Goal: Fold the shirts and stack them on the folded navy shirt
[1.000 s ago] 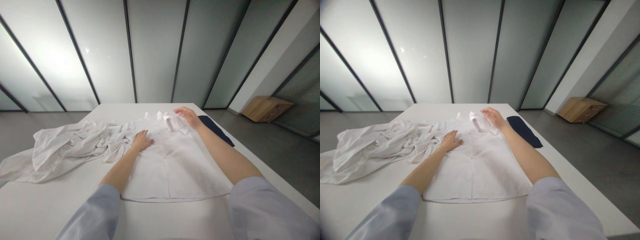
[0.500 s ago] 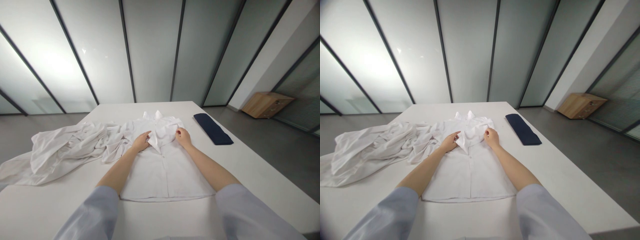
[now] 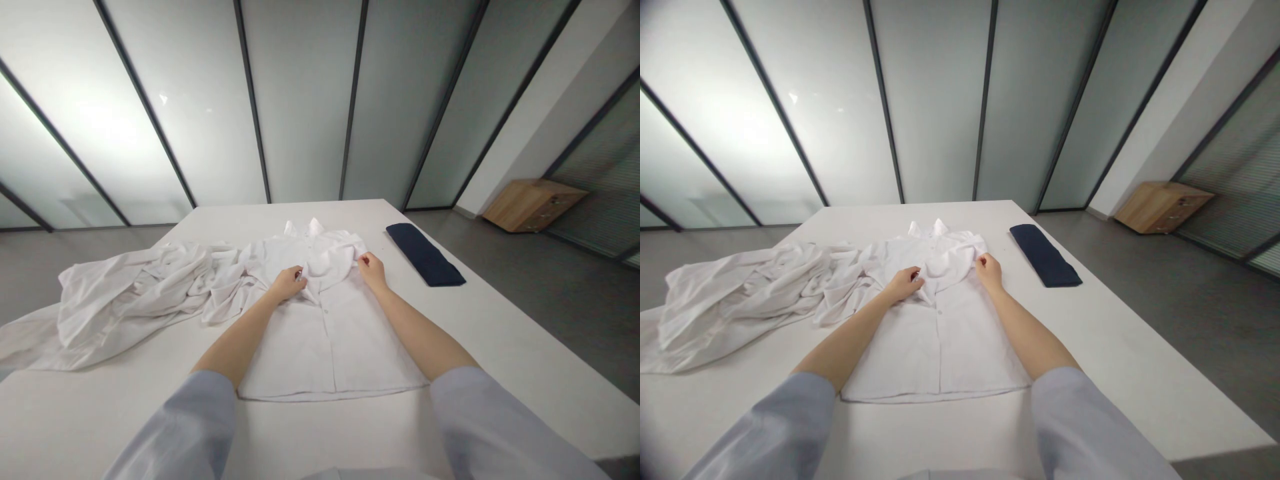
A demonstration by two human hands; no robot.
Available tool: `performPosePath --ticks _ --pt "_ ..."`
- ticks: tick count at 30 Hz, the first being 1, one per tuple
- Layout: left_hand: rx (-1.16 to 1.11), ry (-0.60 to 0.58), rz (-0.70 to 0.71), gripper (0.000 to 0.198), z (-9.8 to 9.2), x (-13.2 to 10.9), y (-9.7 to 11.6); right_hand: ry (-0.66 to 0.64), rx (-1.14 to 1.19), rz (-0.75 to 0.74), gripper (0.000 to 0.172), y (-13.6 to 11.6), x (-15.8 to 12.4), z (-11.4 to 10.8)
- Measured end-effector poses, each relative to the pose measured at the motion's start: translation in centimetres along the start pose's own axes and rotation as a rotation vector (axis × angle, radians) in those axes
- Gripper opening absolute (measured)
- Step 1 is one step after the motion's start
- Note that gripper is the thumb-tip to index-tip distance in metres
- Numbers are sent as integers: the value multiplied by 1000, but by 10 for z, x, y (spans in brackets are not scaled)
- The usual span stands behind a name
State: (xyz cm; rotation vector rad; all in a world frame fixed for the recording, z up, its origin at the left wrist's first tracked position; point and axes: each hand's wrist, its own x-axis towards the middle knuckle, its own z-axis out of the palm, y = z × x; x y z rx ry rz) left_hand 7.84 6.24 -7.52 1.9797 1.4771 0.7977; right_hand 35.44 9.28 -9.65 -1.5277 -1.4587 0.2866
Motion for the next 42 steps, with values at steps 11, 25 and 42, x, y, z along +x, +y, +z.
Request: performPosePath --ticks 11,25,42 --pt "-1019 -3 -405 21 -29 8 -18 20 -43 12 13 8 5 3" --pt "-915 -270 -270 63 -35 -6 1 16 -189 -51 24 11 5 4" --pt "-1165 -314 -17 97 -52 -15 43 -429 -570 -676 59 -57 -22 16"
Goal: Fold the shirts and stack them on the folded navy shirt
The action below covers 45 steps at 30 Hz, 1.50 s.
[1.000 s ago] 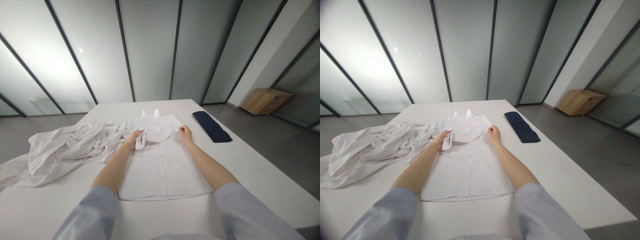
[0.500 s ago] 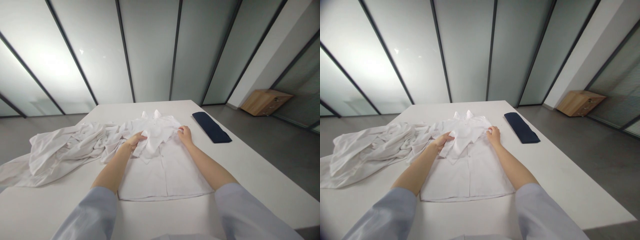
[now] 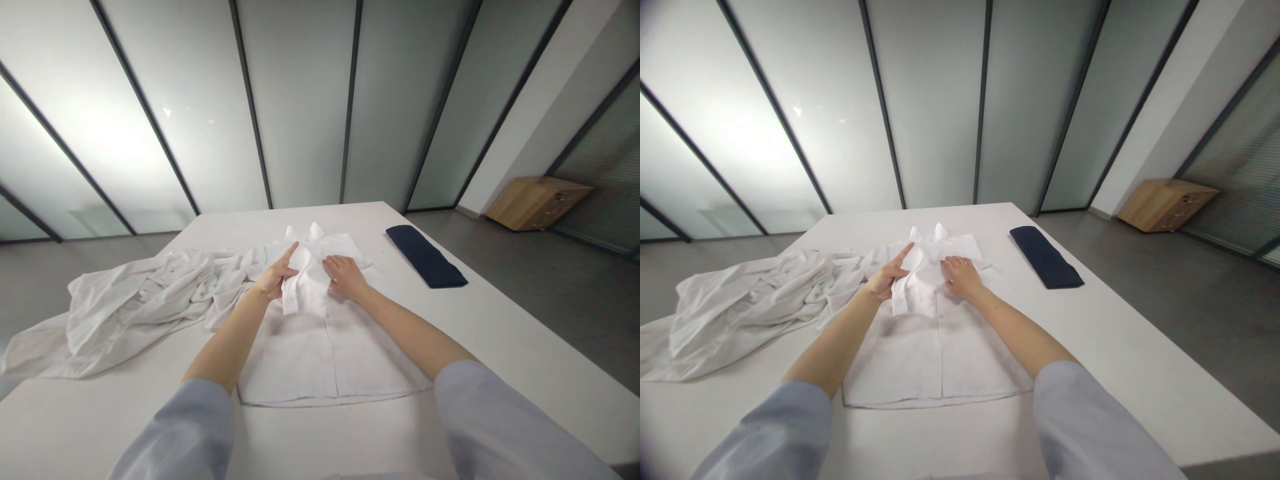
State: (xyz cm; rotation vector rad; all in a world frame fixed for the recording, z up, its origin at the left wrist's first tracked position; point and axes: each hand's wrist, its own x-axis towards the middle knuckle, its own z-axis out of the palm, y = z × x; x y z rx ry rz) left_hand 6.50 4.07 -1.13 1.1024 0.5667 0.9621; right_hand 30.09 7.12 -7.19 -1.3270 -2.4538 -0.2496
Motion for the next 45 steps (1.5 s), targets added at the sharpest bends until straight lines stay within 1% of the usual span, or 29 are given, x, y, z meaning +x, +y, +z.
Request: performPosePath --ticks 2,3,7,9,10,12,14,16,17,20,21,22,24,26,27,28,29,31,32,33,34,36,37,39,41,43,45 --pt "59 -33 -36 98 -9 -6 6 -9 -57 72 57 15 0 -3" --pt "96 -59 -69 96 -15 -10 9 -16 -82 115 55 24 -1 -5" --pt "304 -148 -262 69 -37 -22 11 -11 -134 331 42 60 -9 -11" --pt "432 -201 -352 58 -44 -26 8 1 -131 396 40 71 -12 -12" --pt "476 -233 -391 57 -47 -27 6 2 -125 406 40 75 -14 -12" --pt "514 -291 -459 66 -50 -29 2 -19 -108 397 42 79 -18 -10" --pt "509 -317 -511 83 -50 -31 -1 -63 -86 399 46 81 -22 -6" --pt "492 -316 -527 94 -49 -34 -1 -113 -58 431 49 84 -25 -1" --pt "476 -304 -508 96 -48 -36 -1 -128 -41 456 49 86 -27 1" --pt "432 -232 -378 94 -46 -42 3 -127 32 506 41 93 -28 4" --pt "434 -209 -358 93 -46 -43 5 -116 58 513 39 95 -27 4" --pt "453 -190 -371 92 -47 -43 7 -107 80 515 37 98 -26 4" --pt "556 -161 -496 91 -50 -41 10 -99 104 517 37 103 -25 4" --pt "771 -122 -623 87 -55 -36 11 -110 102 500 37 107 -24 5" --pt "925 -88 -631 81 -57 -32 10 -124 103 485 38 109 -24 5" --pt "1095 -36 -587 72 -58 -27 8 -143 111 470 40 112 -24 6" --pt "1266 35 -501 62 -59 -22 5 -159 129 458 42 114 -23 6" --pt "1540 195 -277 46 -59 -13 -5 -153 182 464 46 119 -22 5" --pt "1623 252 -181 42 -57 -8 -11 -123 208 483 48 121 -22 5" --pt "1676 282 -109 40 -55 -3 -17 -80 229 509 50 122 -21 4" --pt "1711 285 -65 40 -53 1 -24 -35 245 540 51 122 -20 3" --pt "1763 262 -40 43 -50 8 -37 15 255 610 51 120 -18 2" --pt "1789 253 -56 47 -48 11 -43 6 246 641 49 118 -18 2" --pt "1836 240 -123 55 -48 16 -51 -57 181 680 45 113 -18 3" --pt "1860 221 -183 61 -49 18 -55 -122 82 681 44 109 -20 4" --pt "1868 206 -208 63 -52 19 -57 -158 17 685 43 106 -22 4" --pt "1873 199 -201 63 -54 18 -59 -168 10 743 40 106 -23 2"
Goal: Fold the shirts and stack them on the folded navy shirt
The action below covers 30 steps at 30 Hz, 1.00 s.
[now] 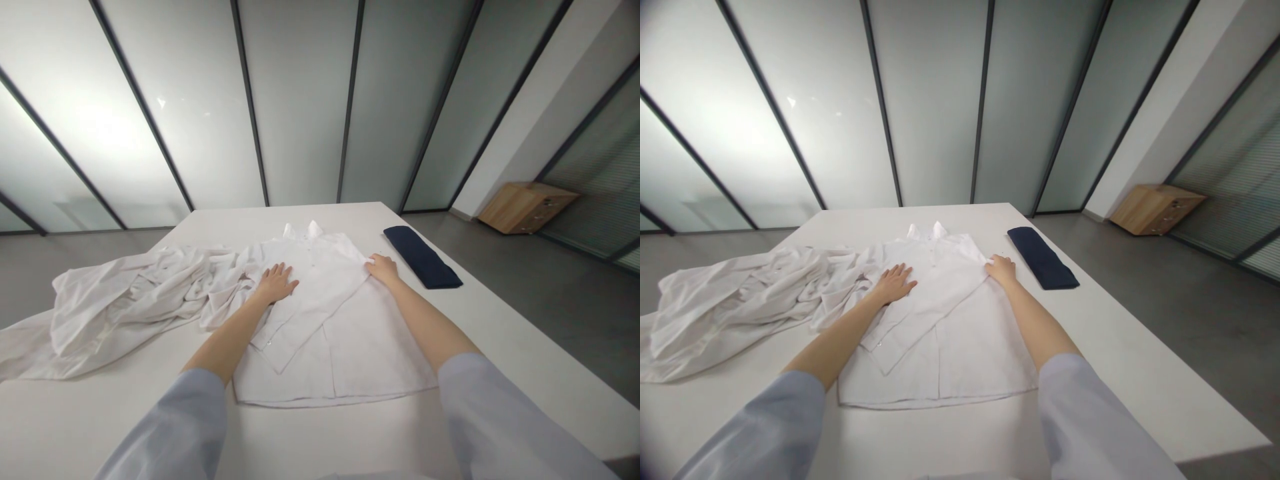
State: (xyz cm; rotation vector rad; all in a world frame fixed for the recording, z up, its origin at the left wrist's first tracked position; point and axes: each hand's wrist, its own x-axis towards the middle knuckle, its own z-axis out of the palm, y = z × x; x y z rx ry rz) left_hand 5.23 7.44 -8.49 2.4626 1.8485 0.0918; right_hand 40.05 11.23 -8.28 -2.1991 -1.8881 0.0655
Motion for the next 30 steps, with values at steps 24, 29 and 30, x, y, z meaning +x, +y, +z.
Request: performPosePath --ticks 24,29,30 --pt "-16 -13 23 66 2 7 -7 76 -145 -262 47 -54 -2 11" --pt "-9 -21 24 66 0 6 -6 13 -161 -423 45 -58 -24 13" --pt "-10 -21 22 66 0 7 -6 -40 -159 -433 49 -58 -29 15"
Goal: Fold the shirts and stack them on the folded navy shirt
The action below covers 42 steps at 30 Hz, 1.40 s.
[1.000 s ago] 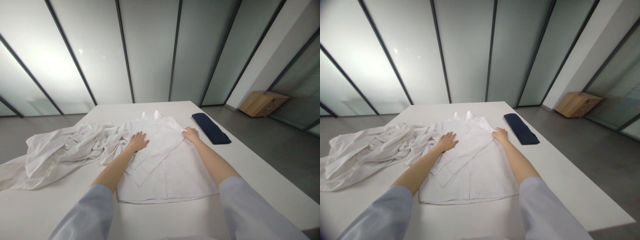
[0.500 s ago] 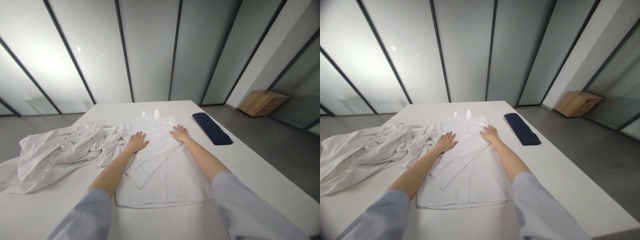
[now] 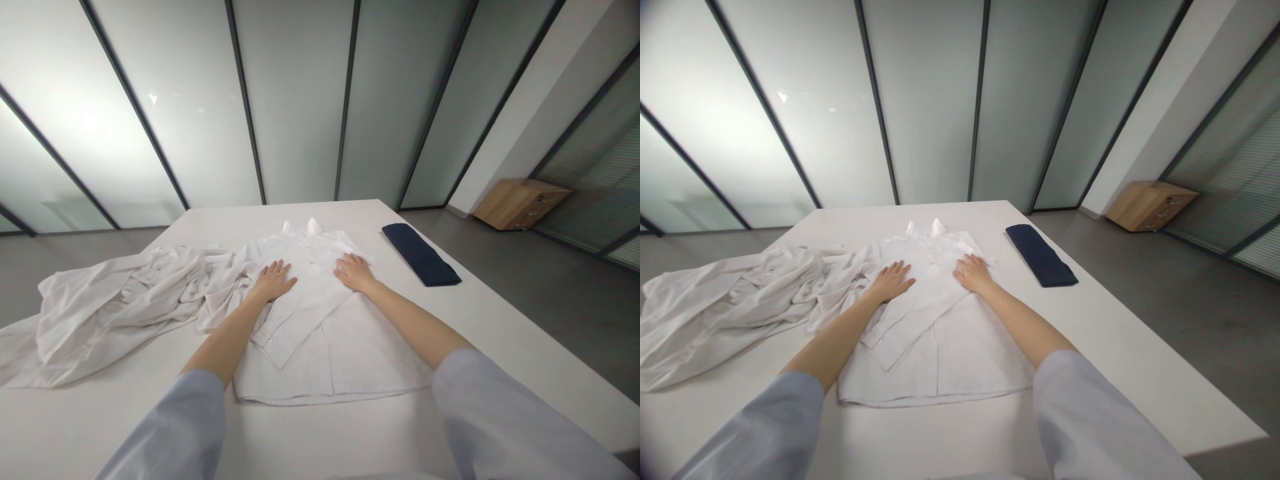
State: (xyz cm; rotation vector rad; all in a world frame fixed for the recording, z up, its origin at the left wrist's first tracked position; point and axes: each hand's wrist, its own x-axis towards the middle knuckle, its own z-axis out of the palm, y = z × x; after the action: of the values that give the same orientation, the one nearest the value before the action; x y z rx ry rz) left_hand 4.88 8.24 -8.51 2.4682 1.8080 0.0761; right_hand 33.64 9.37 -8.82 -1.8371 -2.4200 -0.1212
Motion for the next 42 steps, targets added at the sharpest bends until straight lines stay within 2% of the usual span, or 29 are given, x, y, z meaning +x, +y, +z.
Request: performPosePath --ticks 3,7,13,17,20,24,27,33,42 --pt "2 0 -3 66 1 2 -1 -98 31 -8 60 -6 -11 3" --pt "24 -3 -4 68 4 4 -2 -139 53 -8 65 -8 -18 1" --pt "57 18 -1 65 6 -1 0 -202 83 132 73 -13 -13 -6" --pt "58 17 -8 61 5 -4 2 -204 88 151 77 -15 -9 -8" --pt "38 38 -3 57 1 -6 3 -147 75 126 68 -15 -12 -9" --pt "-4 148 16 50 -4 -11 3 7 79 94 44 -15 -19 -11" --pt "-6 218 -32 40 -8 -15 5 85 78 105 33 -16 -22 -14" --pt "3 271 -85 33 -9 -18 8 79 106 120 29 -15 -21 -14" --pt "-14 270 -98 29 -11 -19 8 91 135 104 28 -11 -20 -11"
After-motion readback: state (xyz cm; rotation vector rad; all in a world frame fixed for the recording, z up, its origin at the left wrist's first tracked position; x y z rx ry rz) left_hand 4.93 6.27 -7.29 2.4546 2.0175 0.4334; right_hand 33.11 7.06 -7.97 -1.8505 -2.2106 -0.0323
